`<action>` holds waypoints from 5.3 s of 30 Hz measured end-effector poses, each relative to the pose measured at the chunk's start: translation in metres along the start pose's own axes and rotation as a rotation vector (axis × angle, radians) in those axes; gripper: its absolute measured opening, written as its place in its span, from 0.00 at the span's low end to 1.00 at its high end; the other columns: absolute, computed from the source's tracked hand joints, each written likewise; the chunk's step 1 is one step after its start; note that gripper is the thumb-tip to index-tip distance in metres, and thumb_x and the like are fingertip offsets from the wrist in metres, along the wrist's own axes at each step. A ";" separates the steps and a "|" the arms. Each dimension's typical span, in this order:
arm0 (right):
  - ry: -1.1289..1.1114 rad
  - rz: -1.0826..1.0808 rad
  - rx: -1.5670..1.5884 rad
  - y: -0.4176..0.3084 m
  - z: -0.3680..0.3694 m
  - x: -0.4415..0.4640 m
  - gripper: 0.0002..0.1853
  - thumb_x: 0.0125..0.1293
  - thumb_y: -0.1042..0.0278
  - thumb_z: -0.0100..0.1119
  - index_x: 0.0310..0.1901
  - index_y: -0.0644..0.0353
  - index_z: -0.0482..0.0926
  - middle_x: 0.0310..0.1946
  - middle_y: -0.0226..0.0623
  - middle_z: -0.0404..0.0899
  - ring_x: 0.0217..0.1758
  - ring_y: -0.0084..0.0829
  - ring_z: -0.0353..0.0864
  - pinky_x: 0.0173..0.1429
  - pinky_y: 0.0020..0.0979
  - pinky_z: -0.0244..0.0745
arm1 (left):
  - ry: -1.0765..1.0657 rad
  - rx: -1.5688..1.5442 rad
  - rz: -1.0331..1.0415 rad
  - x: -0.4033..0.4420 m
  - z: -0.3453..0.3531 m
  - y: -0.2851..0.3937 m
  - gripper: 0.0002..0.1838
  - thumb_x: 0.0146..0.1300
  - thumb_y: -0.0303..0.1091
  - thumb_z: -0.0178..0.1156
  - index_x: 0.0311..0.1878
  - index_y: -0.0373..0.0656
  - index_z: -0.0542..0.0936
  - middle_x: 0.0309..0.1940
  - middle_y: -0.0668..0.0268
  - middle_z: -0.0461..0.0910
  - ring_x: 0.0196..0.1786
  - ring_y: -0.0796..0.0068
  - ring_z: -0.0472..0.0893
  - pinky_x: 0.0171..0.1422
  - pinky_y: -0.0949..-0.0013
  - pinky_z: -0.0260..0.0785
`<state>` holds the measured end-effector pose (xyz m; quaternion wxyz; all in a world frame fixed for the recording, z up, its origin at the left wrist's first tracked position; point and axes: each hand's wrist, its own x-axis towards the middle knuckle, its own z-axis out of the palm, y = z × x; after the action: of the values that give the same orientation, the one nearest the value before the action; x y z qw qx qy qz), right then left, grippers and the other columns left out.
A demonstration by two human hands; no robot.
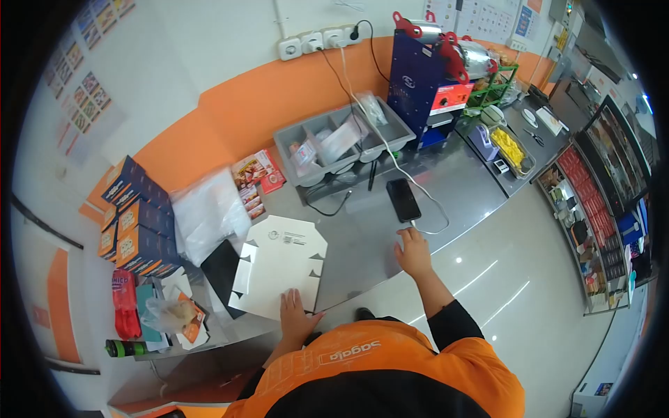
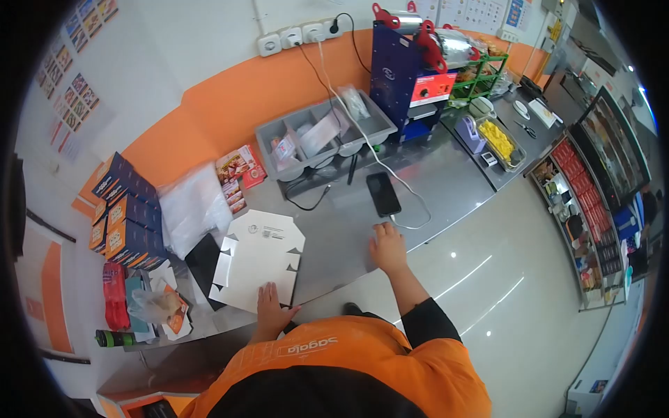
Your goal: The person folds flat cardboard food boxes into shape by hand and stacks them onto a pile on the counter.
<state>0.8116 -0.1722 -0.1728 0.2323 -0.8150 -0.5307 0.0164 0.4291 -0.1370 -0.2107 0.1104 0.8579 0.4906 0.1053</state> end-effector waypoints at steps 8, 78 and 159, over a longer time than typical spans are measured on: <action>0.054 -0.072 -0.073 0.061 -0.053 -0.033 0.25 0.63 0.66 0.65 0.62 0.53 0.76 0.63 0.41 0.73 0.69 0.45 0.71 0.67 0.61 0.64 | -0.053 -0.055 -0.210 0.012 0.044 0.014 0.23 0.72 0.40 0.57 0.61 0.30 0.76 0.66 0.41 0.74 0.69 0.35 0.71 0.73 0.48 0.66; -0.003 -0.837 0.764 -0.302 -0.062 -0.008 0.24 0.59 0.81 0.64 0.59 0.62 0.83 0.62 0.56 0.80 0.65 0.58 0.80 0.63 0.43 0.79 | 0.426 -1.638 -0.091 0.045 -0.186 -0.013 0.28 0.73 0.20 0.56 0.73 0.43 0.62 0.63 0.62 0.74 0.66 0.72 0.76 0.70 0.64 0.70; -0.725 -1.001 0.923 -0.164 -0.092 0.121 0.13 0.56 0.74 0.74 0.43 0.57 0.85 0.34 0.35 0.76 0.37 0.34 0.79 0.42 0.33 0.75 | -0.218 -1.312 -0.506 0.074 -0.167 0.138 0.26 0.79 0.51 0.54 0.61 0.36 0.79 0.42 0.69 0.83 0.43 0.83 0.79 0.50 0.75 0.74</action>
<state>0.7485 -0.0459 0.0005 0.3398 -0.2421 -0.8185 0.3950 0.5306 -0.1269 -0.0055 0.6737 0.4798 0.4963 0.2639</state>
